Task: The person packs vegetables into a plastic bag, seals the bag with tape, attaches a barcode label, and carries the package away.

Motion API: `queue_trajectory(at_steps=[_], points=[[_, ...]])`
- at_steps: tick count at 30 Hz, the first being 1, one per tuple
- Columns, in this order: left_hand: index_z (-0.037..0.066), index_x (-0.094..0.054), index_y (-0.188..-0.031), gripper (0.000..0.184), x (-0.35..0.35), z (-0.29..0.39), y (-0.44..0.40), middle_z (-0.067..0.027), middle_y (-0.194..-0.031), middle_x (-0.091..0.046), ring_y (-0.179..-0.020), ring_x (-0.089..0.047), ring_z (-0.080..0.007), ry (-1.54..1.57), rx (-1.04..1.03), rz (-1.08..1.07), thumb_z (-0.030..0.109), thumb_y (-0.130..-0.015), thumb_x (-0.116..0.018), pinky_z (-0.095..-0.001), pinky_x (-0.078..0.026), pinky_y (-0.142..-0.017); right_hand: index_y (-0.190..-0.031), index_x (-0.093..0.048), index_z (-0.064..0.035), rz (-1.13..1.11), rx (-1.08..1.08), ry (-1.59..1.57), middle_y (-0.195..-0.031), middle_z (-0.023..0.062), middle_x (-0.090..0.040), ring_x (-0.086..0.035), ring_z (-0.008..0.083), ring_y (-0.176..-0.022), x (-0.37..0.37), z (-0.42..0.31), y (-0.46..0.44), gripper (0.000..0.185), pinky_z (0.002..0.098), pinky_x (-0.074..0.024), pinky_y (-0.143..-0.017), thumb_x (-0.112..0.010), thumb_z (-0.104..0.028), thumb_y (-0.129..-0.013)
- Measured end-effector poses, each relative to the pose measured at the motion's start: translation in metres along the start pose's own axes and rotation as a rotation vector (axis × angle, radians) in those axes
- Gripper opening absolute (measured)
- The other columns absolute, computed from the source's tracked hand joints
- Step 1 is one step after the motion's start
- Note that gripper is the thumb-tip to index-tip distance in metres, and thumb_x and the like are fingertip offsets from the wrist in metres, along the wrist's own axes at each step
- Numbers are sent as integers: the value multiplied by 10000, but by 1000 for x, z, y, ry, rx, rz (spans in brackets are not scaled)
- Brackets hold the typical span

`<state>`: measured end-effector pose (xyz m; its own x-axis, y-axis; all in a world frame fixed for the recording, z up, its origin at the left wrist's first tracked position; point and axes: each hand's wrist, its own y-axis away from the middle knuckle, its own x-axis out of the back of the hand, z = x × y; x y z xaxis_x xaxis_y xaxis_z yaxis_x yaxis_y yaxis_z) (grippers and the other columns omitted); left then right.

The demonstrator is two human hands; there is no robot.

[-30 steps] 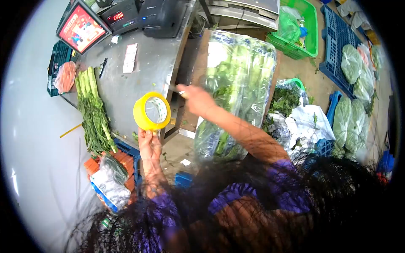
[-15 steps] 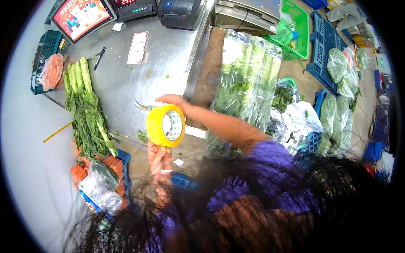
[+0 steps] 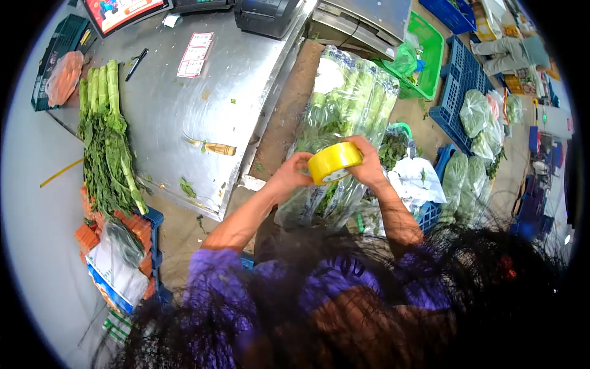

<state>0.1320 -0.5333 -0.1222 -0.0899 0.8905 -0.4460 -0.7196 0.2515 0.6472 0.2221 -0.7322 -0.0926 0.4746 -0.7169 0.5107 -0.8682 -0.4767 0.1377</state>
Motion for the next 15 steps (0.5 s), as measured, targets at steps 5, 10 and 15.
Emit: queue_trajectory(at_steps=[5,10,15], points=[[22,-586,-918,143,-7,-16,-55,-26,-847,-614,-794,-567,-115,-244,68,-103,40,-779,-614,-241,-438,-732,-914,-571,-54,158,105,77,-817,120,-575,-577,318,-780,12,-6,11,329,354,-460,-702,-663,1,-603],[4,-565,-1075,293,-1,-17,-72,-50,-906,-640,-799,-575,-113,-58,-16,-267,57,-792,-617,-257,-461,-711,-910,-575,-48,246,92,143,-812,119,-588,-595,295,-743,27,-2,8,311,334,-471,-678,-633,21,-612],[7,-517,-1141,373,19,0,-88,-88,-915,-653,-765,-586,-117,-98,-90,-302,29,-782,-614,-260,-481,-694,-913,-585,-56,194,124,208,-776,105,-574,-586,287,-717,33,1,-7,303,328,-469,-649,-639,12,-622]])
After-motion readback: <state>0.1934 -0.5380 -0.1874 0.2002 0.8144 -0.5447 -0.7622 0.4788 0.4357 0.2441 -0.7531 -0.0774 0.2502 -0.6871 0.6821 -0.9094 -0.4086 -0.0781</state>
